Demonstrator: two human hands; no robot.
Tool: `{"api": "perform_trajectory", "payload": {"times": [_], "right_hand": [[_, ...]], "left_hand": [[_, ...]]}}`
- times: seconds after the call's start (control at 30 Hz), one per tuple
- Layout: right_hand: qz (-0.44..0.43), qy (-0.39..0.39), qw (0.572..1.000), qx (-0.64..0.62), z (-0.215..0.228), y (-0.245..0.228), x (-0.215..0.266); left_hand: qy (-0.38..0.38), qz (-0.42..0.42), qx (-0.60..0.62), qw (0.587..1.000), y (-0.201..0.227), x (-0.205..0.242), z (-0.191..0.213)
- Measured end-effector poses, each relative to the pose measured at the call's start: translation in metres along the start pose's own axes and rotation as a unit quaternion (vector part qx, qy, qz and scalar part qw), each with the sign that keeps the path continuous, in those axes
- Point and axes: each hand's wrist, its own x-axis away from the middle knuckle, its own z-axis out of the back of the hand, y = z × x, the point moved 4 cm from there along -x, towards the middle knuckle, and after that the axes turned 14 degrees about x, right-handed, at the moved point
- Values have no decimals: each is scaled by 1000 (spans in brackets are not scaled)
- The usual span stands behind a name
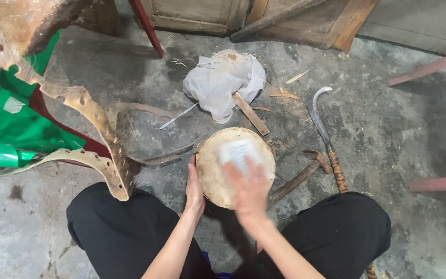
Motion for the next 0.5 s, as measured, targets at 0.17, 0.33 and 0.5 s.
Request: {"api": "perform_trajectory", "payload": {"times": [0.17,0.33,0.5], "right_hand": [[-161,136,972,-100,51,88,-17],[-244,103,957,-120,42,97,-7],[-78,103,990,-51,15,35,-2]], "left_hand": [[0,-107,-86,990,2,-2,2],[4,-143,-160,977,4,1,-1],[-9,-170,-202,964,-1,-2,0]]}}
